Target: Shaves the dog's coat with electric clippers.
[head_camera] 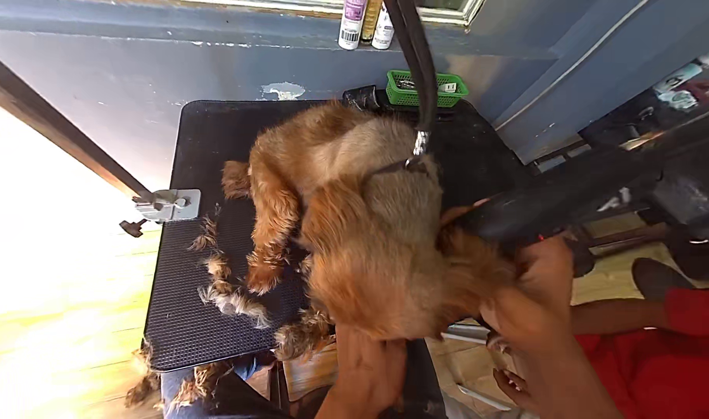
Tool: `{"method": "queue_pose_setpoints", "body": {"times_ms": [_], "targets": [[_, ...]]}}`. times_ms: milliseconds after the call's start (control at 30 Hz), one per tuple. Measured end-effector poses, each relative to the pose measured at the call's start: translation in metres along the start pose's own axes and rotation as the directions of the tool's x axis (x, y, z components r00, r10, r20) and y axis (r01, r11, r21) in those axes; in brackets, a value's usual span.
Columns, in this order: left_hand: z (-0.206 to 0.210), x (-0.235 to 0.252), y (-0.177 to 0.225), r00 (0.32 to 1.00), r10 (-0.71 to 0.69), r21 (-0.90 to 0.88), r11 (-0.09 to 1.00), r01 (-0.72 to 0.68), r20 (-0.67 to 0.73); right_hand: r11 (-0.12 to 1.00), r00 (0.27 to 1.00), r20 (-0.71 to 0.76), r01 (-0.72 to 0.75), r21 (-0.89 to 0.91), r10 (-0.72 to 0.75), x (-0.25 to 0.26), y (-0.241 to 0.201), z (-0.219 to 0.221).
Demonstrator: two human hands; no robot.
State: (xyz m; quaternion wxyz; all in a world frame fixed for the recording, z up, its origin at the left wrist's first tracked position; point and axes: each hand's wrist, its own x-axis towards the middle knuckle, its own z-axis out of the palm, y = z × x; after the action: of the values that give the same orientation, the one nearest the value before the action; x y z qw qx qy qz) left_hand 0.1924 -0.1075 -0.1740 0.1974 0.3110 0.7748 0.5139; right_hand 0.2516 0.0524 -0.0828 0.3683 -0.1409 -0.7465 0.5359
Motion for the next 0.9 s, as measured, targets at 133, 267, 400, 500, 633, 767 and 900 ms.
{"method": "queue_pose_setpoints", "body": {"times_ms": [133,267,400,500,633,767,900], "targets": [[-0.01,0.016,-0.009,0.986,-0.06,0.041,0.998,0.054,0.159,0.751,0.933,0.163,-0.354,0.557,0.319,-0.028,0.01,-0.012],[-0.012,0.034,-0.018,0.962,-0.133,-0.03,0.989,0.144,0.24,0.227,0.723,0.644,-0.69,0.687,0.25,-0.067,0.026,0.0],[-0.009,0.034,-0.031,0.946,-0.132,-0.044,0.987,0.152,0.296,0.053,0.729,0.682,-0.685,0.727,0.057,-0.066,0.035,0.044],[-0.006,0.028,-0.036,0.969,-0.038,-0.098,0.993,0.063,0.244,-0.094,0.782,0.621,-0.616,0.782,0.052,-0.055,0.039,0.071],[0.0,0.025,-0.042,0.985,0.02,-0.1,0.995,-0.002,0.174,-0.166,0.807,0.59,-0.584,0.795,-0.014,-0.044,0.046,0.086],[0.001,0.026,-0.039,0.978,-0.045,-0.072,0.996,0.061,0.202,-0.118,0.779,0.625,-0.627,0.77,-0.055,-0.037,0.045,0.079],[0.005,0.028,-0.04,0.971,-0.089,-0.099,0.989,0.113,0.221,-0.155,0.767,0.62,-0.641,0.752,-0.164,-0.035,0.048,0.061]]}}
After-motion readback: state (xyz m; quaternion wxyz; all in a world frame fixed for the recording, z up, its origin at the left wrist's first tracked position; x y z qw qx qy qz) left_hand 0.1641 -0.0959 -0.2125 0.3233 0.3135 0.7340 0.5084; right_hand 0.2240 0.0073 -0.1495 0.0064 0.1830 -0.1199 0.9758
